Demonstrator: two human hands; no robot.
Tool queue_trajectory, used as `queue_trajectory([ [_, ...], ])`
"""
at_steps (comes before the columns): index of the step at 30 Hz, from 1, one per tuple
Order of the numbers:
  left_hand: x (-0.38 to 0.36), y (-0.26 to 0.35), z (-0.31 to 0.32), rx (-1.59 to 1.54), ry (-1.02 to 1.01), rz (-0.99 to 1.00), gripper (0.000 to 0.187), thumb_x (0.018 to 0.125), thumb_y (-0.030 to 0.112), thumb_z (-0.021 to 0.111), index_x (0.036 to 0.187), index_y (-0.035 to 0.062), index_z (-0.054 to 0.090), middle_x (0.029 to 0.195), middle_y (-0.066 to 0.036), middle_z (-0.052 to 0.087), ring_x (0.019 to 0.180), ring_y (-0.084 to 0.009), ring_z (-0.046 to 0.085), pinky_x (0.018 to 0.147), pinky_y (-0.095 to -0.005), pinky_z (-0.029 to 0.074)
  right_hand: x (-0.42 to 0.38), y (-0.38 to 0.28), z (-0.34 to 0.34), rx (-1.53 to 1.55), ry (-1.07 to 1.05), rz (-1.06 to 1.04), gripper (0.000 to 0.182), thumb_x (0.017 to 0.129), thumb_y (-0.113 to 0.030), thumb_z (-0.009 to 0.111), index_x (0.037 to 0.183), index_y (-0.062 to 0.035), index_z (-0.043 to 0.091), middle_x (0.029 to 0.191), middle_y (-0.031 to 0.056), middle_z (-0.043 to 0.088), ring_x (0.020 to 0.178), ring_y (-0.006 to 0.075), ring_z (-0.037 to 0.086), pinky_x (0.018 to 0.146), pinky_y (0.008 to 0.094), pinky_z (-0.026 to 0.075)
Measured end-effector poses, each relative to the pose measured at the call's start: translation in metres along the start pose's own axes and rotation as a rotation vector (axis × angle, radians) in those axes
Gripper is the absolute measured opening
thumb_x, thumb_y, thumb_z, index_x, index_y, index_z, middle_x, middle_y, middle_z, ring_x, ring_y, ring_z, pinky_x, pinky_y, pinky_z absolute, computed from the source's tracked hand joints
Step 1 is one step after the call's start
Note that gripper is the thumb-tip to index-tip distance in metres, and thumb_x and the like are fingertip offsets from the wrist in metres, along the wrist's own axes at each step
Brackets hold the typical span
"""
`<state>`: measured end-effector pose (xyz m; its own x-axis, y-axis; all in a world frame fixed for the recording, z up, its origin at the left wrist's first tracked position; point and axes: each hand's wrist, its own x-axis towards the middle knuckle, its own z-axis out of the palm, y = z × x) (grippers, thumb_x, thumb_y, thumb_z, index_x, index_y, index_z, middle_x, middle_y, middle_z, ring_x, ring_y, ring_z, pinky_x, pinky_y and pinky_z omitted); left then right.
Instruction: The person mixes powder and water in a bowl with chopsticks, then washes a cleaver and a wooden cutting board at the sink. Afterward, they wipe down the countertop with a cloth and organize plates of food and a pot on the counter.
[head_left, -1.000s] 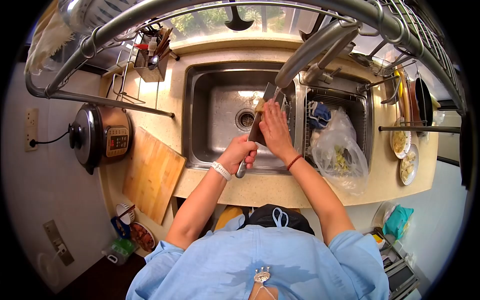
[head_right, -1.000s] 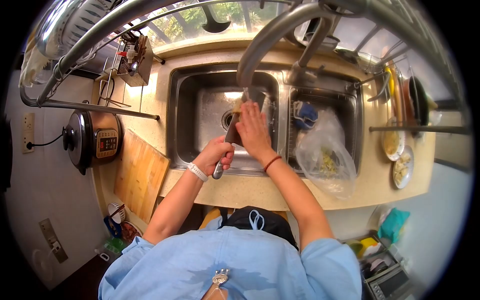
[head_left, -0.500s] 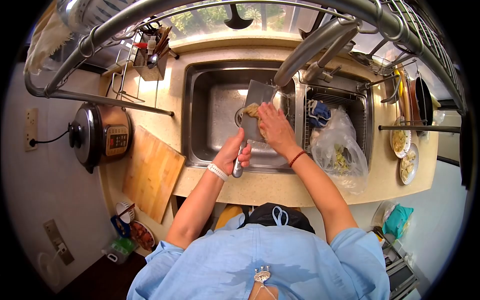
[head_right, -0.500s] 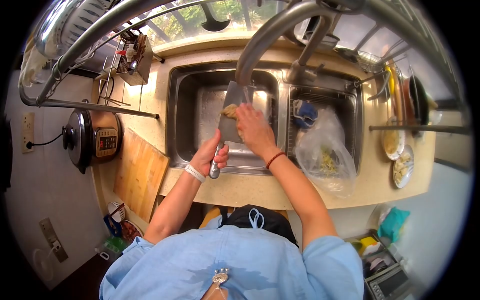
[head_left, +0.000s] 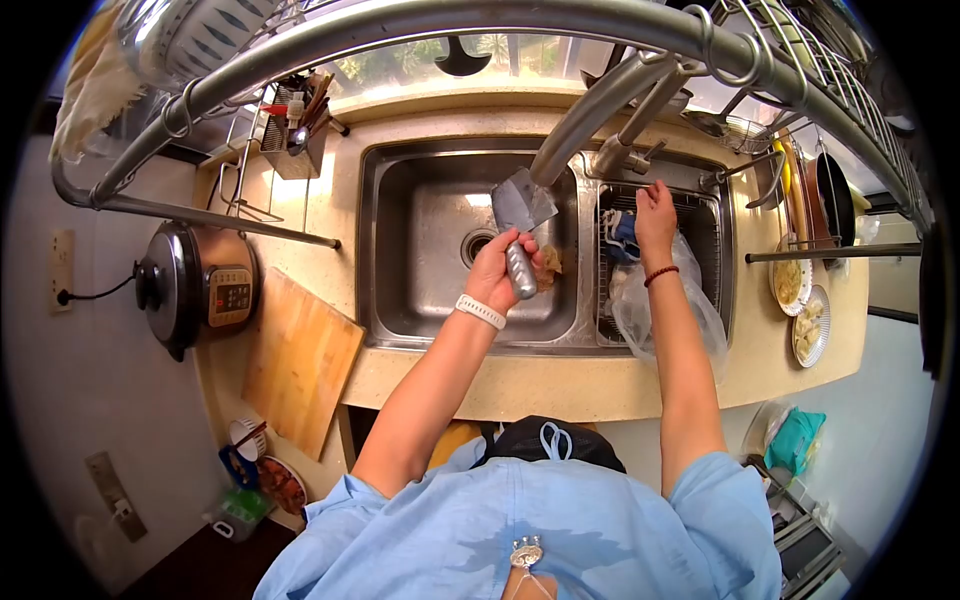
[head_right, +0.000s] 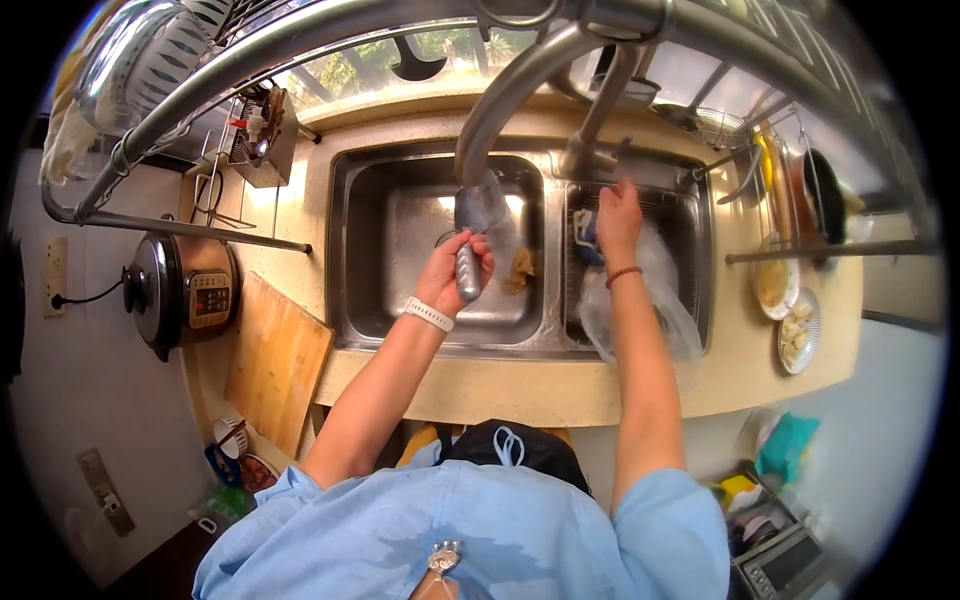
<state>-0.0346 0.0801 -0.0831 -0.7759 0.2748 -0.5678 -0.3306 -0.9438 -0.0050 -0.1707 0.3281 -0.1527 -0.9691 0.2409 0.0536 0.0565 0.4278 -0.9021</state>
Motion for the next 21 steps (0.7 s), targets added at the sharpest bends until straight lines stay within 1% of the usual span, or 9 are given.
queue_trajectory([
  [6, 0.007, -0.011, 0.011, -0.172, 0.001, 0.1, 0.011, 0.096, 0.013, 0.051, 0.095, 0.002, 0.052, 0.08, -0.006, 0.059, 0.073, -0.0177, 0.062, 0.071, -0.0349, 0.055, 0.07, -0.006, -0.013, 0.125, -0.058, -0.038, 0.056, 0.086, -0.012, 0.065, 0.135, 0.0041, 0.044, 0.135, 0.02, 0.053, 0.125, 0.0267, 0.052, 0.099, 0.0345, 0.043],
  [8, 0.0, -0.011, 0.006, -0.126, 0.006, 0.099, 0.011, 0.096, 0.014, 0.052, 0.097, 0.0035, 0.052, 0.081, -0.006, 0.06, 0.078, -0.019, 0.062, 0.075, -0.0379, 0.055, 0.078, -0.016, -0.011, 0.412, -0.4, 0.166, 0.057, 0.084, -0.003, 0.064, 0.136, 0.0033, 0.044, 0.139, 0.0151, 0.049, 0.128, 0.0229, 0.047, 0.1, 0.0321, 0.041],
  [11, -0.007, -0.016, 0.007, -0.266, 0.006, 0.074, 0.014, 0.097, 0.018, 0.053, 0.094, 0.0046, 0.053, 0.085, -0.007, 0.063, 0.081, -0.0208, 0.062, 0.083, -0.0418, 0.054, 0.063, -0.036, -0.012, 0.43, -0.398, 0.157, 0.062, 0.084, 0.0, 0.063, 0.14, 0.0031, 0.039, 0.143, 0.0144, 0.044, 0.132, 0.0217, 0.043, 0.105, 0.0302, 0.036],
  [14, -0.003, -0.023, 0.003, -0.233, 0.032, 0.119, 0.019, 0.098, 0.02, 0.052, 0.094, 0.001, 0.057, 0.09, -0.01, 0.065, 0.095, -0.0243, 0.064, 0.093, -0.0475, 0.049, 0.042, -0.019, -0.021, 0.041, -0.464, -0.155, 0.08, 0.08, -0.012, 0.07, 0.146, 0.0029, 0.027, 0.152, 0.0196, 0.031, 0.141, 0.0285, 0.029, 0.113, 0.0368, 0.026],
  [15, -0.003, -0.025, 0.004, -0.221, 0.028, 0.134, 0.021, 0.098, 0.02, 0.052, 0.096, 0.0003, 0.058, 0.092, -0.011, 0.065, 0.1, -0.0256, 0.064, 0.095, -0.0482, 0.048, 0.014, -0.028, -0.02, -0.089, -0.35, -0.279, 0.088, 0.077, -0.017, 0.074, 0.147, 0.0024, 0.025, 0.151, 0.0218, 0.03, 0.141, 0.0316, 0.027, 0.114, 0.0382, 0.024],
  [17, 0.0, -0.031, -0.006, -0.269, -0.061, 0.097, 0.023, 0.097, 0.022, 0.053, 0.1, 0.0, 0.059, 0.099, -0.01, 0.065, 0.108, -0.0264, 0.061, 0.099, -0.0471, 0.046, -0.047, -0.071, -0.024, -0.27, -0.494, -0.438, 0.083, 0.074, -0.017, 0.075, 0.144, 0.0005, 0.033, 0.14, 0.0191, 0.044, 0.126, 0.0315, 0.044, 0.107, 0.0406, 0.034],
  [19, -0.007, -0.039, -0.002, -0.258, 0.001, 0.113, 0.022, 0.096, 0.022, 0.057, 0.102, 0.0018, 0.06, 0.099, -0.008, 0.065, 0.103, -0.0241, 0.061, 0.097, -0.0437, 0.046, -0.107, -0.103, -0.023, 0.066, -0.815, -0.316, 0.083, 0.07, -0.024, 0.083, 0.14, -0.0045, 0.043, 0.129, 0.0136, 0.052, 0.112, 0.0248, 0.054, 0.093, 0.036, 0.046],
  [20, -0.01, -0.042, -0.01, -0.228, -0.099, 0.083, 0.02, 0.094, 0.021, 0.06, 0.103, 0.0035, 0.06, 0.098, -0.007, 0.065, 0.098, -0.0228, 0.061, 0.096, -0.0402, 0.047, -0.125, -0.122, -0.025, 0.04, -0.819, -0.563, 0.083, 0.068, -0.029, 0.086, 0.137, -0.005, 0.048, 0.125, 0.012, 0.056, 0.111, 0.0239, 0.056, 0.092, 0.0346, 0.047],
  [21, -0.013, -0.044, -0.012, -0.24, -0.1, 0.098, 0.02, 0.094, 0.021, 0.06, 0.103, 0.0035, 0.06, 0.098, -0.007, 0.065, 0.098, -0.0228, 0.061, 0.096, -0.0402, 0.047, -0.144, -0.12, -0.021, 0.203, -0.806, -0.398, 0.08, 0.069, -0.033, 0.086, 0.135, -0.0032, 0.05, 0.125, 0.0111, 0.058, 0.112, 0.0223, 0.057, 0.092, 0.0329, 0.048],
])
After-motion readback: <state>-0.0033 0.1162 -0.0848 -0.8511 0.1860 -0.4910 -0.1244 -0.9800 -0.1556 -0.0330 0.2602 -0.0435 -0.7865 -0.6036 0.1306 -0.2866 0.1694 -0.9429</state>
